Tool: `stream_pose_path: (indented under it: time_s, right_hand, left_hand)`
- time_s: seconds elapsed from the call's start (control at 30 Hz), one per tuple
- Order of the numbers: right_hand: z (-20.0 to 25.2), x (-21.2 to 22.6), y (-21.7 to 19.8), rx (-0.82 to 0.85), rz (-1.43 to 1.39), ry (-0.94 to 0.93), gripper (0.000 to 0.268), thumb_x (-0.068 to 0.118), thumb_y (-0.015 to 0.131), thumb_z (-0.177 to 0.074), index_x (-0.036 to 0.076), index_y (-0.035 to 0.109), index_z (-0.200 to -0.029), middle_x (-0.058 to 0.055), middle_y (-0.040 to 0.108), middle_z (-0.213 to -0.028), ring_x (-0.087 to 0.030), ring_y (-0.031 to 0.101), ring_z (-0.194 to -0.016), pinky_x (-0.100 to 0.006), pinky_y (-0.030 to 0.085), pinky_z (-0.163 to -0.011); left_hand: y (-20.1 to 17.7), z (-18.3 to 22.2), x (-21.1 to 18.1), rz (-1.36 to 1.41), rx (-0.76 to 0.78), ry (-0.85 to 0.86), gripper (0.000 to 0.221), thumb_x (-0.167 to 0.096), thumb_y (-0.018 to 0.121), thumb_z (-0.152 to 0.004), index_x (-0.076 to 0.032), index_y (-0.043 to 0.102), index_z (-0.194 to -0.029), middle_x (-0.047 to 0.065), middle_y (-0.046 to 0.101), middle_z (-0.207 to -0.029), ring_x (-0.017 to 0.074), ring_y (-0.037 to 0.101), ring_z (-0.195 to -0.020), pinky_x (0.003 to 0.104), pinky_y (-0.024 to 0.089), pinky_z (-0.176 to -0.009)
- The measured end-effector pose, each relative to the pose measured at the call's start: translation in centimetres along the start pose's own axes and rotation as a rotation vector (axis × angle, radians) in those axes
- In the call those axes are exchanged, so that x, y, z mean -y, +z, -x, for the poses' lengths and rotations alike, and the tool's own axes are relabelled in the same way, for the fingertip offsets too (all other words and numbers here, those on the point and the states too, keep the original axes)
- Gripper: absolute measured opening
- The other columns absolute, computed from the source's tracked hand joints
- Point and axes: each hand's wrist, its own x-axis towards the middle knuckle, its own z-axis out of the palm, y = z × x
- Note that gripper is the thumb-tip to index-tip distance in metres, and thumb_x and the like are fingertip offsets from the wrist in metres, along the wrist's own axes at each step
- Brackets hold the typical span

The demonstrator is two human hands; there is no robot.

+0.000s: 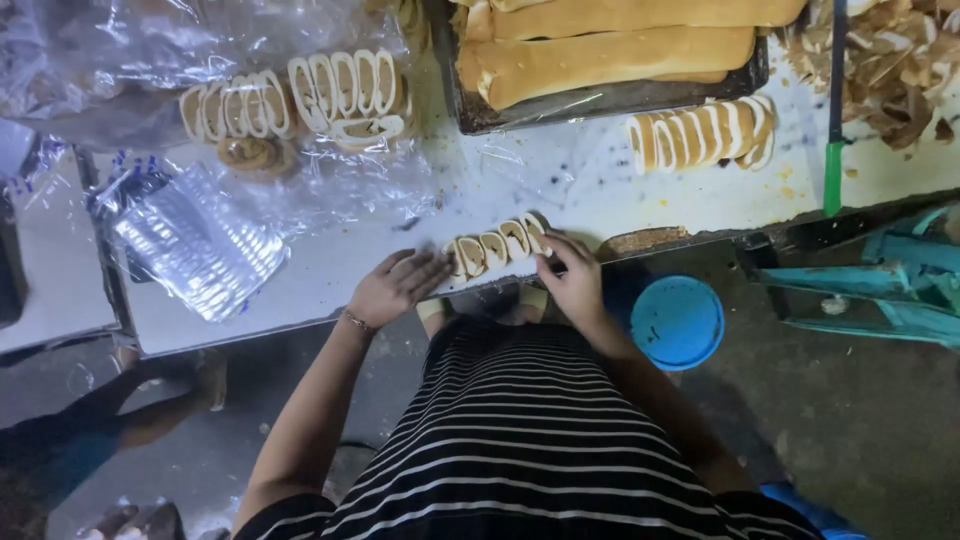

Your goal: Slicing a loaf of bread and then packing the slices into plastic bags at a bakery station.

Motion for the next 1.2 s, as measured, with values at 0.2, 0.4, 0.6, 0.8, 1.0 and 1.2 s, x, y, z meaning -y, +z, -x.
stream_pose_path:
  time_s: [0.2,0.4,0.6,0.8,1.0,1.2]
  right_hand:
    - [-2.6,2.9,1.0,0.057,-0.077,0.176,0.035,-0.003,0.075,-0.088,-0.005,0.071,-0.123,-0.031,0.071,-0.110,-0.045,0.070,-0.100,-0.044,0.062,-0.082]
    - [-6.2,7.4,1.2,0.601,0.046,0.343,0.063,0.011,0.071,-0.087,0.012,0.055,-0.148,-0.021,0.060,-0.143,-0.041,0.052,-0.136,-0.054,0.041,-0.112]
    - [-3.5,11.8,7.5,0.492,0.413,0.262,0.105,0.049,0.098,-0.056,0.022,0.049,-0.144,-0.039,0.010,-0.159,-0.067,0.007,-0.144,-0.079,0.019,-0.113]
    - [-2.8,9.9,6.7,0.515,0.455,0.260,0.073,0.042,0.089,-0.064,0.024,0.057,-0.128,-0.029,0.020,-0.159,-0.059,0.020,-0.145,-0.070,0.029,-0.111]
    - [-2.4,7.9,2.5,0.546,0.435,0.021,0.073,0.031,0.084,-0.061,0.023,0.052,-0.126,-0.031,0.023,-0.156,-0.060,0.035,-0.135,-0.066,0.042,-0.096]
    - [-3.4,7.9,-3.9,0.759,0.372,-0.027,0.080,0.036,0.088,-0.061,0.025,0.053,-0.131,-0.029,0.022,-0.159,-0.059,0.035,-0.138,-0.072,0.042,-0.102]
  left_hand:
    - [2.2,-3.6,2.3,0.173,-0.104,0.277,0.029,-0.028,0.074,-0.094,-0.014,0.074,-0.120,0.007,0.074,-0.126,0.0293,0.065,-0.120,0.051,0.052,-0.109]
    - [1.1,-5.5,4.6,0.304,-0.011,0.432,0.026,-0.027,0.071,-0.096,-0.020,0.074,-0.121,0.000,0.075,-0.125,0.0212,0.060,-0.131,0.053,0.038,-0.121]
    - [1.3,-7.9,3.9,0.429,0.070,0.325,0.013,-0.021,0.067,-0.101,-0.020,0.079,-0.106,-0.015,0.074,-0.116,0.0093,0.064,-0.118,0.039,0.039,-0.121]
    - [6.1,-11.1,5.8,0.455,0.214,-0.144,0.013,-0.020,0.071,-0.091,-0.028,0.078,-0.098,-0.010,0.071,-0.122,0.0170,0.067,-0.110,0.037,0.053,-0.097]
    - [10.0,-14.5,5.7,0.009,-0.092,0.035,0.019,-0.022,0.066,-0.096,-0.017,0.074,-0.112,-0.002,0.069,-0.120,0.0185,0.052,-0.110,0.046,0.032,-0.097]
    - [9.4,-14.4,6.0,0.019,-0.235,0.183,0.009,-0.021,0.065,-0.100,-0.018,0.067,-0.092,-0.003,0.069,-0.113,0.0188,0.060,-0.112,0.046,0.042,-0.101]
